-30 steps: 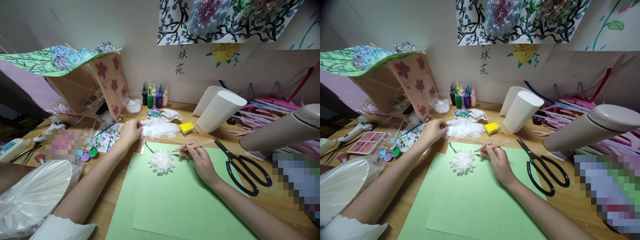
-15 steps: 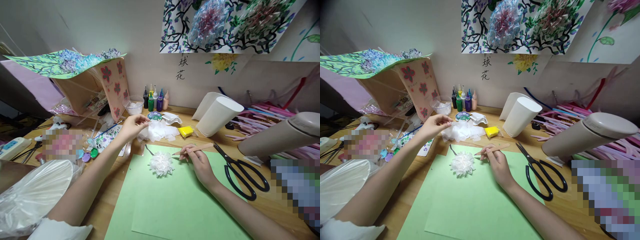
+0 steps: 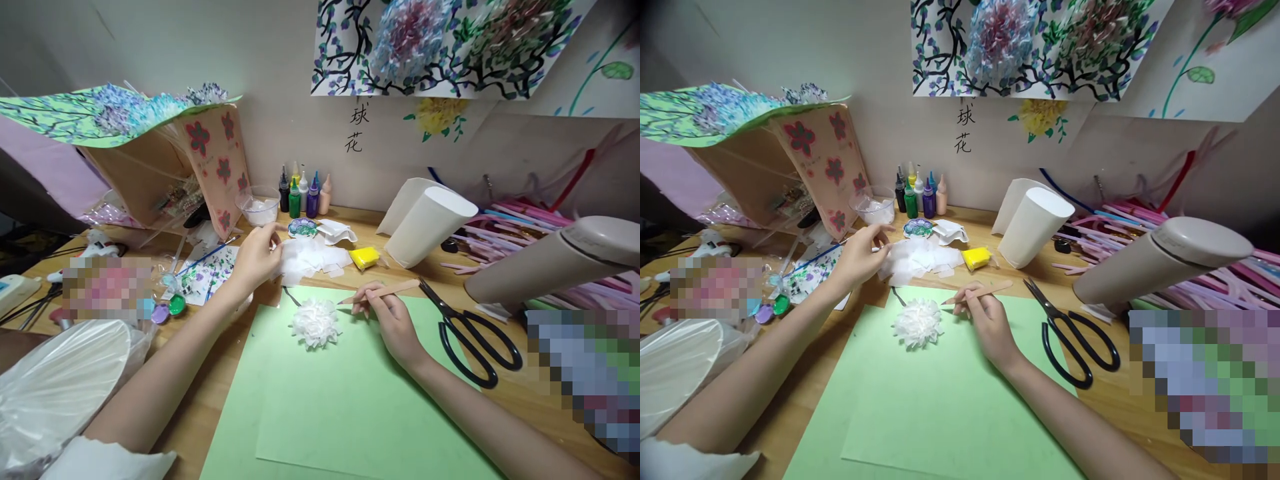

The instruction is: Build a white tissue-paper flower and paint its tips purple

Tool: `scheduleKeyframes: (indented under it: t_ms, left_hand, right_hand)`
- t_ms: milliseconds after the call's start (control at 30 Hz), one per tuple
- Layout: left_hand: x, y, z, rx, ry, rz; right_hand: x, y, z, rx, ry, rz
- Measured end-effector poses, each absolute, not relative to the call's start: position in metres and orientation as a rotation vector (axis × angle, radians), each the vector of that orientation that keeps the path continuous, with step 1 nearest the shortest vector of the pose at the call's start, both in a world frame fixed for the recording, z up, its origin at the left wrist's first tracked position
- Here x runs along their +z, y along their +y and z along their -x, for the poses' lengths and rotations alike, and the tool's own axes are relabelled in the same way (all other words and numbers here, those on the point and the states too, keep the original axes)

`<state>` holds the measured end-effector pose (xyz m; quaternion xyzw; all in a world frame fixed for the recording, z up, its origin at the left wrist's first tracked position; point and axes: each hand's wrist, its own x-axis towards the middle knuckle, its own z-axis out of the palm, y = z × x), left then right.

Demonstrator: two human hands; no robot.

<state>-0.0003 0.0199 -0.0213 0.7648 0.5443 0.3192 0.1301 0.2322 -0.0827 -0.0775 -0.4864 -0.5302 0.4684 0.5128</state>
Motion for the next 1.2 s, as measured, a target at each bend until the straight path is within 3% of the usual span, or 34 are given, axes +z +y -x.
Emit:
scheduleKeyframes:
  t_ms: [233,433,567,833,1000,1200]
  left_hand:
    - [0.008,-0.007,-0.003,1.191,1.127,-1.782]
    - [-0.035,-0.055,0.017,0.962,0.951,-1.523]
    - [-0.055,-0.078,0.025,0.777,0.981,-1.709]
    - [-0.046,-0.091,0.022,0.714,0.847,-1.789]
    - [-0.040,-0.101,0.016,0.594,0.703,-1.827]
    - [-0.053,-0.103,0.002,0.676,1.019,-2.118]
  right_hand:
    - [-0.081,-0.084,-0.235,0.991,-1.354,1.179]
    - [-0.069,-0.106,-0.232,0.470,-1.867,0.658]
    - [-0.066,-0.114,-0.223,0.300,-2.236,0.359]
    - [-0.078,-0.108,-0.218,0.067,-2.526,0.377]
    - [-0.076,-0.106,-0.219,0.208,-2.403,0.555]
    - [-0.070,-0.104,-0.218,0.490,-2.246,0.700]
